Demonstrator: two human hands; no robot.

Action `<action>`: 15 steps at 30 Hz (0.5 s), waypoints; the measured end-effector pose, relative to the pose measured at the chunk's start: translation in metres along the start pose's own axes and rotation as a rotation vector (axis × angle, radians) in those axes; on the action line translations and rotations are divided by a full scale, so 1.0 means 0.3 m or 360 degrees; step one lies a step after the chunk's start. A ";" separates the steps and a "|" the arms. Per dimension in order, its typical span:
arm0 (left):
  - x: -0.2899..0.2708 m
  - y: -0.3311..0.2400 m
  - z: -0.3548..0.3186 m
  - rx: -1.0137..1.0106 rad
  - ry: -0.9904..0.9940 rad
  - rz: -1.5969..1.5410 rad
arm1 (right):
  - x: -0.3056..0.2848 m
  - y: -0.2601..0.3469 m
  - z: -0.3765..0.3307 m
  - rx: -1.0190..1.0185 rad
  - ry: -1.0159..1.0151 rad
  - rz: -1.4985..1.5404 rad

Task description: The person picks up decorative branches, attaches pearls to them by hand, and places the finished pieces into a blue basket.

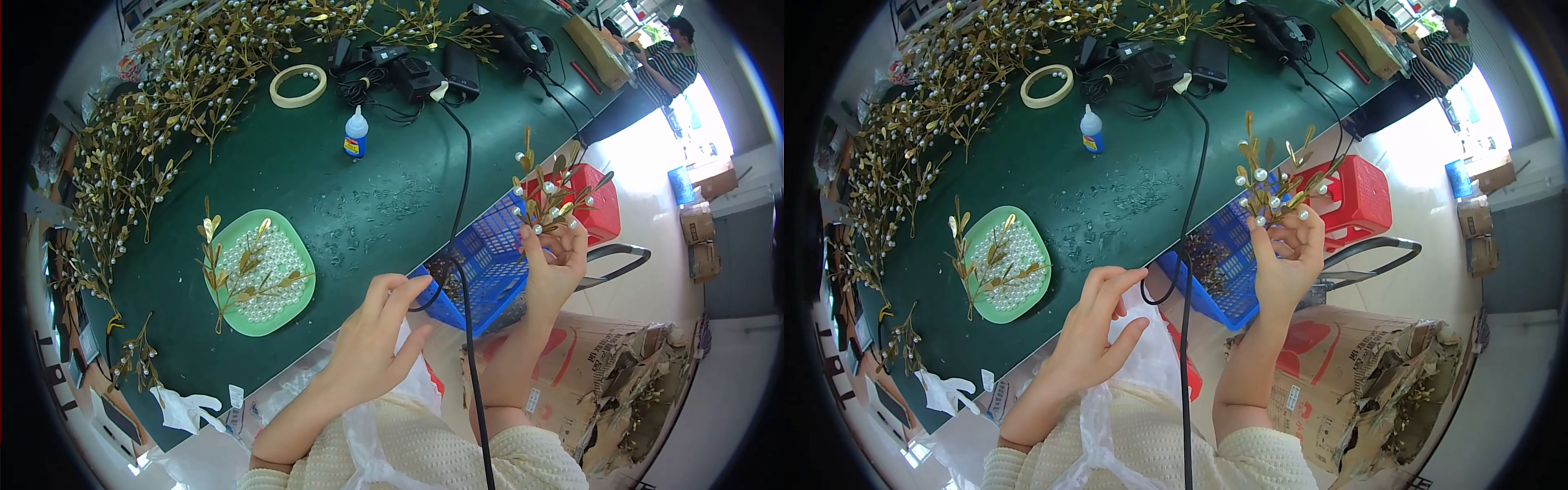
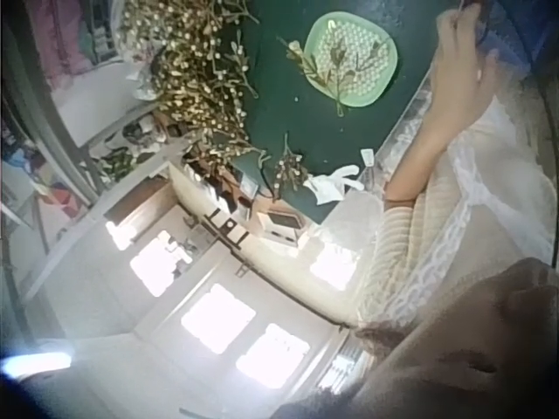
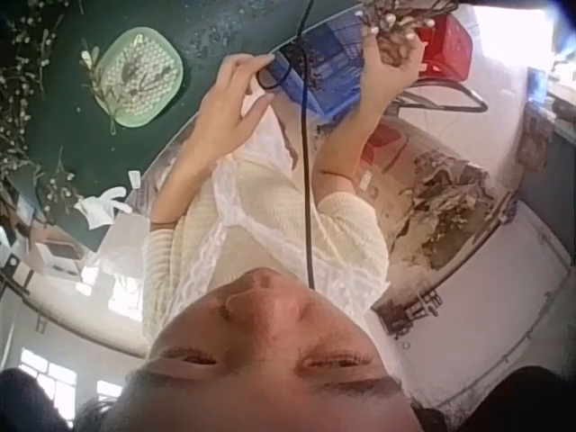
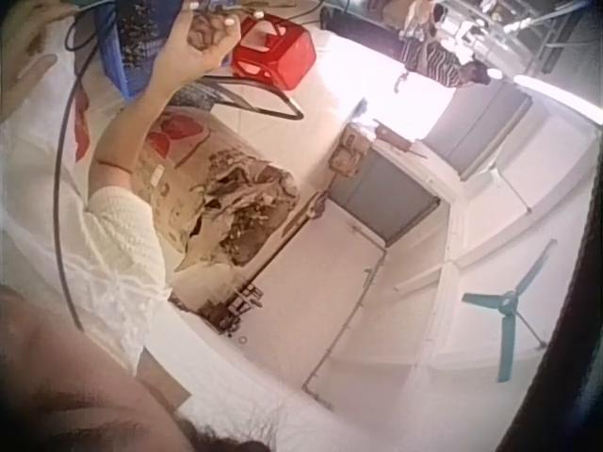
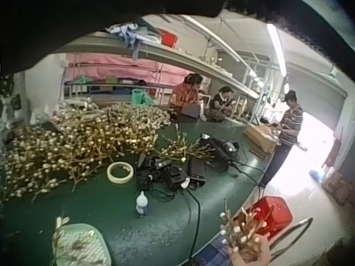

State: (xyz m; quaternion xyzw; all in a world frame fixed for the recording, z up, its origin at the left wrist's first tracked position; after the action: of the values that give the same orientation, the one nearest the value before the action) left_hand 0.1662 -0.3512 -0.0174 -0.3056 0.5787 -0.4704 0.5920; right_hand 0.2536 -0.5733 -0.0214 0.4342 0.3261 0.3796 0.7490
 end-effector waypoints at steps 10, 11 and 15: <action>0.007 0.002 -0.007 -0.0009 -0.0023 -0.0066 | -0.040 -0.032 0.003 0.0029 -0.0118 -0.0114; 0.008 0.001 -0.006 -0.0007 -0.0019 -0.0069 | -0.043 -0.035 0.002 0.0021 -0.0117 -0.0131; 0.011 0.002 -0.008 -0.0020 0.0015 -0.0059 | -0.055 -0.052 -0.004 0.0024 -0.0113 -0.0157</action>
State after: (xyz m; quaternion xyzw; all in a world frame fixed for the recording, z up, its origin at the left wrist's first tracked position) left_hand 0.1635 -0.3534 -0.0196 -0.3179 0.5786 -0.4790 0.5786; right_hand 0.2490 -0.5920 -0.0333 0.4365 0.3231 0.3241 0.7746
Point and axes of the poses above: each hand's wrist, its own z-axis towards the middle knuckle, its own x-axis out of the palm, y = z × x, the point moved 2 cm from there along z, towards the middle knuckle, and after that the axes turned 3 degrees about -y, right-handed, at the moved point
